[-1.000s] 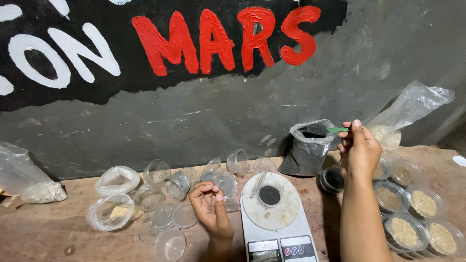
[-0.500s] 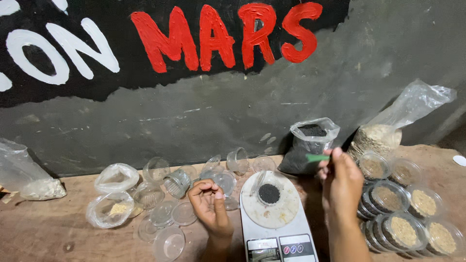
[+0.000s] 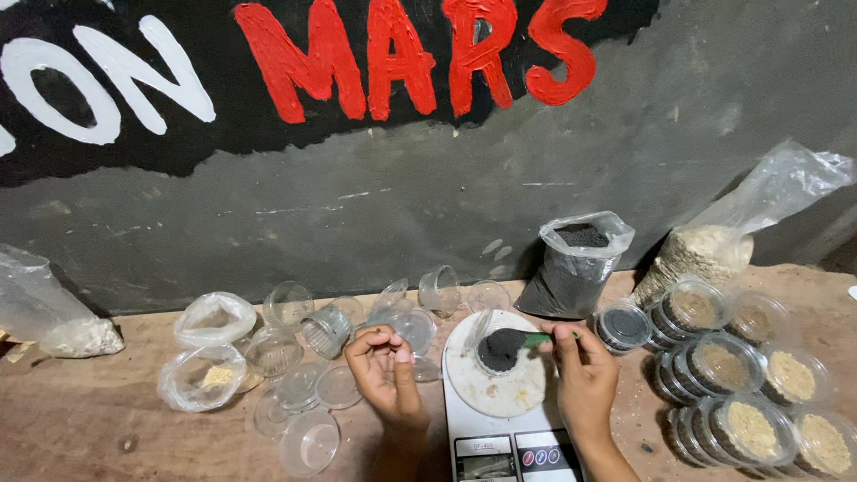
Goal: The person uses a small green spoon to transfer black soil from a bag onto an electronic scale, weighing it out and then transferring it into small plastic containers.
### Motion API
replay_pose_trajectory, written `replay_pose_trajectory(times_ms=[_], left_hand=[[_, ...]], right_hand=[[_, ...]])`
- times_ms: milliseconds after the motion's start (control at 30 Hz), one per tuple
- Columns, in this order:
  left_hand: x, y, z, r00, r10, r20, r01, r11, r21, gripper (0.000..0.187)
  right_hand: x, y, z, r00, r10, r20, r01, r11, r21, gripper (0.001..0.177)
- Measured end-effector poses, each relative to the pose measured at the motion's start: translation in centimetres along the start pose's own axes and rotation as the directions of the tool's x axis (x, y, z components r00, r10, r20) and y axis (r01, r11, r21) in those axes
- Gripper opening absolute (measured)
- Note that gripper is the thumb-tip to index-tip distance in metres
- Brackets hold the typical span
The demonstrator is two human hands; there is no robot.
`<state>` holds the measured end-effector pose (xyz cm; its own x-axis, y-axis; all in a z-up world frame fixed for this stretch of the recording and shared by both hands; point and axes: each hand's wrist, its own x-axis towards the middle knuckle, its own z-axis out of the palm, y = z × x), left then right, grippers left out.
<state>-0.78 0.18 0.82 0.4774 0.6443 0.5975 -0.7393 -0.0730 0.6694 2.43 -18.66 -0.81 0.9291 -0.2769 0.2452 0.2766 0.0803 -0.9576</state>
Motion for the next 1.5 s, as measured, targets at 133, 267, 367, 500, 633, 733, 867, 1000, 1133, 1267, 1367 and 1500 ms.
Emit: replay_pose_trajectory(times_ms=[133, 267, 367, 500, 633, 733, 867, 1000, 1133, 1267, 1367, 1500], left_hand=[[0.1, -0.1, 0.0, 1.0, 0.017, -0.002, -0.017, 1.0, 0.024, 0.016], [0.1, -0.3, 0.2, 1.0, 0.016, -0.006, -0.016, 1.0, 0.027, 0.017], [0.0, -0.7, 0.2, 1.0, 0.024, -0.01, -0.024, 1.0, -0.002, 0.018], [0.1, -0.7, 0.2, 0.999, 0.043, -0.013, -0.042, 0.999, 0.024, 0.018], [-0.1, -0.8, 0.2, 0.999, 0.034, -0.013, -0.034, 0.999, 0.017, 0.017], [0.0, -0.5, 0.4, 1.0, 0.015, -0.026, -0.014, 0.999, 0.03, 0.017], [0.1, -0.4, 0.4, 1.0, 0.02, -0.016, -0.02, 1.0, 0.016, 0.016], [0.2, -0.6, 0.2, 0.999, 0.052, 0.003, -0.052, 0.998, 0.025, 0.016], [0.0, -0.4, 0.3, 1.0, 0.024, 0.01, -0.024, 0.999, 0.022, 0.017], [0.2, -0.5, 0.3, 1.0, 0.029, -0.007, -0.029, 1.0, 0.007, 0.016], [-0.1, -0.9, 0.3, 0.999, 0.035, -0.002, -0.035, 0.999, 0.007, 0.016], [-0.1, -0.8, 0.3, 0.999, 0.036, -0.007, -0.036, 0.999, 0.024, 0.017]], right_hand=[[-0.2, 2.1, -1.0, 0.972, -0.226, 0.065, 0.232, 0.966, -0.116, 0.017], [-0.6, 0.6, -1.0, 0.792, -0.574, 0.209, 0.611, 0.748, -0.259, 0.012], [-1.0, -0.1, -0.8, 0.718, -0.653, 0.241, 0.694, 0.64, -0.33, 0.016], [-1.3, -0.6, -0.3, 0.721, -0.631, 0.287, 0.693, 0.644, -0.324, 0.019], [-0.9, 1.1, -0.9, 0.771, -0.59, 0.239, 0.636, 0.688, -0.351, 0.012], [-1.2, -0.6, -0.4, 0.783, -0.597, 0.177, 0.616, 0.702, -0.358, 0.016], [-1.3, -0.6, -0.1, 0.775, -0.589, 0.23, 0.63, 0.689, -0.358, 0.019], [-1.3, 1.7, -0.3, 0.694, -0.671, 0.263, 0.719, 0.621, -0.313, 0.018], [-1.4, 0.7, -0.4, 0.727, -0.616, 0.304, 0.687, 0.654, -0.318, 0.022], [1.3, 1.7, -2.0, 0.669, -0.736, 0.104, 0.722, 0.611, -0.326, 0.019], [4.5, -1.8, -2.6, 0.62, -0.785, 0.004, 0.715, 0.562, -0.415, 0.026], [9.1, -7.5, -2.7, 0.649, -0.752, -0.116, 0.585, 0.59, -0.557, 0.016]])
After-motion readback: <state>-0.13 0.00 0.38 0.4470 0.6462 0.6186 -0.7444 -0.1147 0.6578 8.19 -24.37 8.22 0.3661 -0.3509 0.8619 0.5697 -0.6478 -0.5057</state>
